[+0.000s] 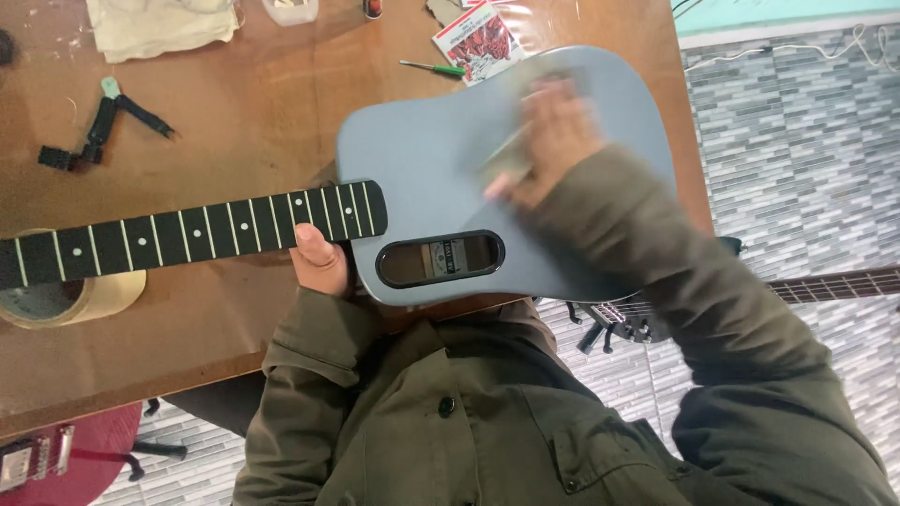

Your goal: The person wipes the body, neck, and headstock of a guitar using a cloth after handling guitar strings.

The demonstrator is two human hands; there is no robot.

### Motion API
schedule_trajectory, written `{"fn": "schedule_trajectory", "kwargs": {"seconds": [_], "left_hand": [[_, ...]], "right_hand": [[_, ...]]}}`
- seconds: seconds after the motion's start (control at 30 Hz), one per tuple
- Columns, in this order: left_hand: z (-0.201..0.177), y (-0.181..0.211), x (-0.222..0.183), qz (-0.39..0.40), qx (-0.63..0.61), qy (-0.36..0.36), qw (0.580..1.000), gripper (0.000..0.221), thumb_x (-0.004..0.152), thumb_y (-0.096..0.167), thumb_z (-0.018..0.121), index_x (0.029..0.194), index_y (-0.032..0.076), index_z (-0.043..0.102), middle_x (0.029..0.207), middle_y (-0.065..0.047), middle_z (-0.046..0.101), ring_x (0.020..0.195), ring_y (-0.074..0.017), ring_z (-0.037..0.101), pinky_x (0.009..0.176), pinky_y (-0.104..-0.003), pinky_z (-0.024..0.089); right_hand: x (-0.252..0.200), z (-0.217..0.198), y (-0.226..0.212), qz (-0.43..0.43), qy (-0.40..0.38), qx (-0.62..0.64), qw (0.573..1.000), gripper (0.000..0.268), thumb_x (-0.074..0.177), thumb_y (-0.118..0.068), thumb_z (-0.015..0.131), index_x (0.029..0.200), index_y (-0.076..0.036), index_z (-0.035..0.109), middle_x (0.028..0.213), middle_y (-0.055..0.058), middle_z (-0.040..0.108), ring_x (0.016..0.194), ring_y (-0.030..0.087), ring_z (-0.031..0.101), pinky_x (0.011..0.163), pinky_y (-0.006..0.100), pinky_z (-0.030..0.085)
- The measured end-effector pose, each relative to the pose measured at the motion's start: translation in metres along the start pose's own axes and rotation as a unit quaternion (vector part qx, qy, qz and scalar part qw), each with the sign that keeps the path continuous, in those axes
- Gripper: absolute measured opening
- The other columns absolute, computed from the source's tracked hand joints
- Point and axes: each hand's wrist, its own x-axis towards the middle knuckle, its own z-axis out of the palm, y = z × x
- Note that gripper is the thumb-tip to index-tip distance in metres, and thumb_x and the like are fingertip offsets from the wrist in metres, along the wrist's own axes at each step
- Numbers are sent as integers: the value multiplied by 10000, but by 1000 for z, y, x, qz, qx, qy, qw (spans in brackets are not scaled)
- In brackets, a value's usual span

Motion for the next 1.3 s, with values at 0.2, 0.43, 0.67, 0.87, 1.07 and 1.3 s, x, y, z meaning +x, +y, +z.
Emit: {"fn": "schedule_trajectory", "kwargs": {"seconds": [0.2,0.43,0.67,0.87,1.07,1.3], "left_hand": [[-5,8,1,-35,24,-30,999,556,1013,607,338,693,159,263,684,17,258,657,-165,261,610,-451,201],[-15,78,-20,21,-38,-83,996,734,1009,644,246,771,79,649,802,-66,709,700,-175,508,590,-487,340],[-8,10,8,73,70,-55,993,415,1072,375,308,728,143,304,696,-4,325,690,-186,292,613,-502,221],[-11,76,-14,106,-56,-69,990,714,1020,615,333,1292,41,659,1315,-116,672,1241,-321,594,1133,-493,417],[0,-177,35,141,-153,-44,977,612,1040,451,386,1415,-25,469,1477,-198,477,1375,-349,435,1164,-480,387],[13,-163,42,252,46,59,965,361,1070,171,457,1254,-125,553,1247,-346,499,1248,-487,412,1067,-549,428]], "right_hand": [[19,3,-5,184,-114,-78,973,1320,803,-957,223,1611,60,-11,1680,306,-73,1562,430,-91,1256,526,-27],[19,45,-125,-178,189,-49,965,1264,843,-934,144,1589,81,257,1660,299,251,1578,445,232,1329,534,203],[16,-41,-37,235,-153,-69,957,1302,846,-932,307,1611,68,-27,1683,321,-76,1566,460,-46,1261,506,11],[43,-34,-102,0,-69,-104,992,1266,909,-895,417,1576,143,131,1639,391,122,1533,508,99,1241,555,35],[50,0,-113,-317,54,-27,946,1109,956,-779,91,1609,116,152,1698,292,135,1596,382,78,1338,478,87],[34,84,118,-167,223,-137,951,1105,966,-781,514,1611,98,331,1626,351,306,1484,513,332,1184,556,343]]}}
